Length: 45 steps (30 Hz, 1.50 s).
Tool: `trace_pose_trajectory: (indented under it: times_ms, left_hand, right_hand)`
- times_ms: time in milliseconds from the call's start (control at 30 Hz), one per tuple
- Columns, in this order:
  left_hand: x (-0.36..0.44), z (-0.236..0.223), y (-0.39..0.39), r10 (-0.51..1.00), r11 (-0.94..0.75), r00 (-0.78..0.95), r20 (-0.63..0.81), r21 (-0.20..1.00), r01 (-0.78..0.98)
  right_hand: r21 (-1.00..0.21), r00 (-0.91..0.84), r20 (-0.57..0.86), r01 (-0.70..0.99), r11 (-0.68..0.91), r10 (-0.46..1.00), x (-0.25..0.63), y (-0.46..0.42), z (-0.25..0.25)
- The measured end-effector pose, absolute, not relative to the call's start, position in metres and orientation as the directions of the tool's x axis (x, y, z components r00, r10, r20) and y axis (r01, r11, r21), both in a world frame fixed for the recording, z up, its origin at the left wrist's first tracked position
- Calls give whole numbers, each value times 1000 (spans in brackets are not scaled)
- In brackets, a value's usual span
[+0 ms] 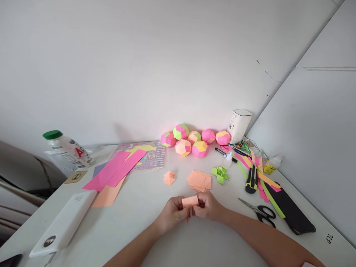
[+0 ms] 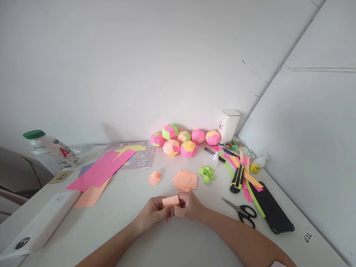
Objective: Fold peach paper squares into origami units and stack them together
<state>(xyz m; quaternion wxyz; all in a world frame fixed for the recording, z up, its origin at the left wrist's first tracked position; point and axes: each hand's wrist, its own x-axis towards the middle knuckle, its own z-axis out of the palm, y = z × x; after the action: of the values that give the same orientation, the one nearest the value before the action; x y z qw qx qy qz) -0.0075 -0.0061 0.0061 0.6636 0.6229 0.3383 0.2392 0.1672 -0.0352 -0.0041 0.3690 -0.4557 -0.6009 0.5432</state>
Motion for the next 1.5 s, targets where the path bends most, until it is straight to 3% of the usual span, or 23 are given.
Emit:
trace_pose_trajectory:
  times_ms: [233,400,667,1000,1267,1400,1500]
  left_hand:
    - [-10,10,-3,728,139,673,-134,989,46]
    - [-14,6,2,771,137,623,-132,990,41]
    - [-7,13,-4,751,159,639,-164,985,65]
    - [-11,6,-1,764,168,626,-155,985,39]
    - [-16,2,6,824,232,553,-125,964,-129]
    - [-16,5,7,859,225,504,-93,952,-208]
    - [-16,5,7,845,219,523,-108,964,-154]
  right_hand:
    - [-993,-326,-120,36,-115,938,174,-33,0]
    - [-994,-319,-70,-59,-93,945,176,-31,0]
    - [-995,-375,-39,100,-1,926,172,-31,0]
    - [-993,-295,-118,9,-121,948,173,-30,0]
    - [-995,-197,-65,-63,-78,978,174,-27,3]
    - [-998,-194,-43,50,-34,980,172,-30,2]
    - [-991,-203,-9,131,18,979,169,-32,-1]
